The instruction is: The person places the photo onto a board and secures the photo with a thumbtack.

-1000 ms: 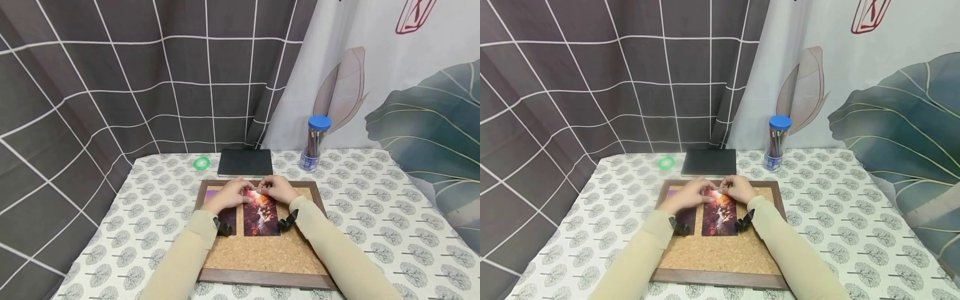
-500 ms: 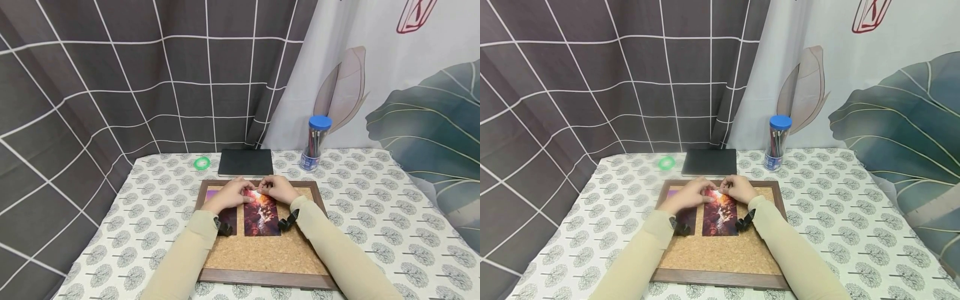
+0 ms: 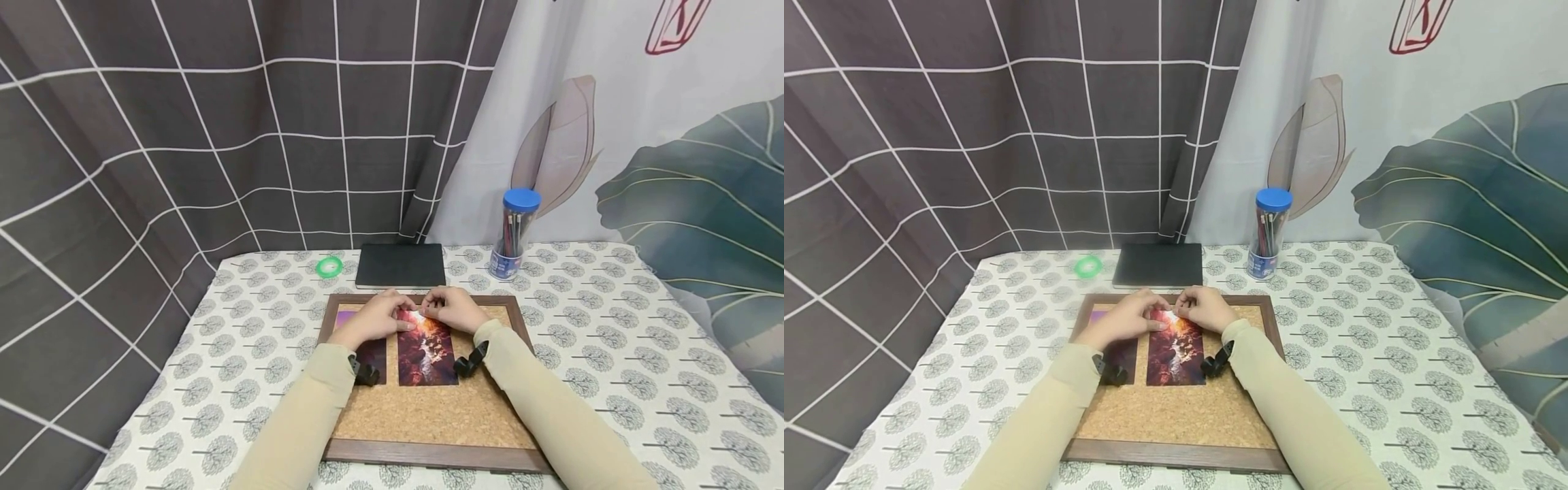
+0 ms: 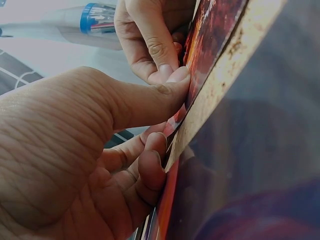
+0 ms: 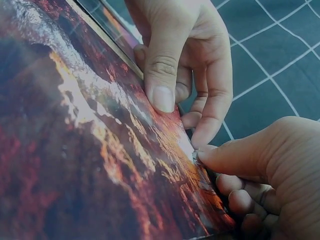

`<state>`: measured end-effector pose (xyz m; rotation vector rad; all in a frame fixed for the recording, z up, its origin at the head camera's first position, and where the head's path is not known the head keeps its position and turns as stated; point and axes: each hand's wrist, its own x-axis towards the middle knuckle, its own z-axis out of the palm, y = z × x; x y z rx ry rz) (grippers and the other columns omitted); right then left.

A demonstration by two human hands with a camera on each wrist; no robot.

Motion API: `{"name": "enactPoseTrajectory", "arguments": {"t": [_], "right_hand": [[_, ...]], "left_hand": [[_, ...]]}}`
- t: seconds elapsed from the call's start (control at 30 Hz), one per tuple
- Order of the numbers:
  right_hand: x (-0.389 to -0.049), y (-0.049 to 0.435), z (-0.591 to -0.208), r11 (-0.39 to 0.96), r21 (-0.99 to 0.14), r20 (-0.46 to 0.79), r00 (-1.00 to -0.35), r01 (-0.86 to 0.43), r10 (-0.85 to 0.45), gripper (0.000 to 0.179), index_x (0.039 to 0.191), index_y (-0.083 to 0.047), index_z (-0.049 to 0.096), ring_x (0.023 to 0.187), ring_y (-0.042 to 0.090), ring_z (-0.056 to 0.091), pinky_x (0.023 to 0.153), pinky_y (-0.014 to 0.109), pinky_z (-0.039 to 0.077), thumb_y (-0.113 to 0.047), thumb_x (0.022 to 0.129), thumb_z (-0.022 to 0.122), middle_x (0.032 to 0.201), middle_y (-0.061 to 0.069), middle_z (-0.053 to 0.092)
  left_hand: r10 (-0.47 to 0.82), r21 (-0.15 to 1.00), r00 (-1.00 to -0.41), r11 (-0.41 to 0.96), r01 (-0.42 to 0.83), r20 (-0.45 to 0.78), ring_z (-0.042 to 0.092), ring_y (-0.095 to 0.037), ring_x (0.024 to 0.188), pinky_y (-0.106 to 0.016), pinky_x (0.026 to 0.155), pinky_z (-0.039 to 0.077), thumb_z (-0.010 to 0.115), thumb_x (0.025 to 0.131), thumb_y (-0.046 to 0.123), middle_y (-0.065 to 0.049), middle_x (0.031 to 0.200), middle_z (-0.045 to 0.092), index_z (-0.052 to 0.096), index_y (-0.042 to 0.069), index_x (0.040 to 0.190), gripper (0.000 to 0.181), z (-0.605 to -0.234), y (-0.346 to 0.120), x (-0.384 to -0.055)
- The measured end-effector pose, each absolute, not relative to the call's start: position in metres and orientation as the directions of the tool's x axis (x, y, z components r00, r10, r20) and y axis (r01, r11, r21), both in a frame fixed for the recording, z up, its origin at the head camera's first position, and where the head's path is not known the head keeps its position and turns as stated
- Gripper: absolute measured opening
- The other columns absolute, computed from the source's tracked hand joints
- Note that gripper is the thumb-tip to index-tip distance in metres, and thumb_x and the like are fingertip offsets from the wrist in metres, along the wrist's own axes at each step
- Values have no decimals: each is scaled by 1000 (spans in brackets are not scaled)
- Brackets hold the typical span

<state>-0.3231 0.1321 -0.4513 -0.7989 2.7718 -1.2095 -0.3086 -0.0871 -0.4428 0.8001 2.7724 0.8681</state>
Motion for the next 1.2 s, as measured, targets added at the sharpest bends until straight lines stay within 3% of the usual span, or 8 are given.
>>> {"name": "enactPoseTrajectory", "arguments": {"t": [0.53,1.2], "right_hand": [[-323,133,-451,569,-682,184,-861,-460,-475,4,90,-13,72,72,11,55,68,28,46,-16,87,72,80,-3,63],[-325,133,-453,577,-670,191,-860,-466,-473,7,90,-14,72,73,11,55,68,28,46,-13,84,68,81,-3,63]], "left_hand": [[528,543,-848,703,459,33,56,-17,99,-37,92,46,78,89,31,0,108,56,70,17,117,32,-442,-88,-308],[536,551,-843,692,467,42,56,-16,97,-36,89,47,79,89,30,0,106,56,69,17,116,32,-443,-88,-309]]}}
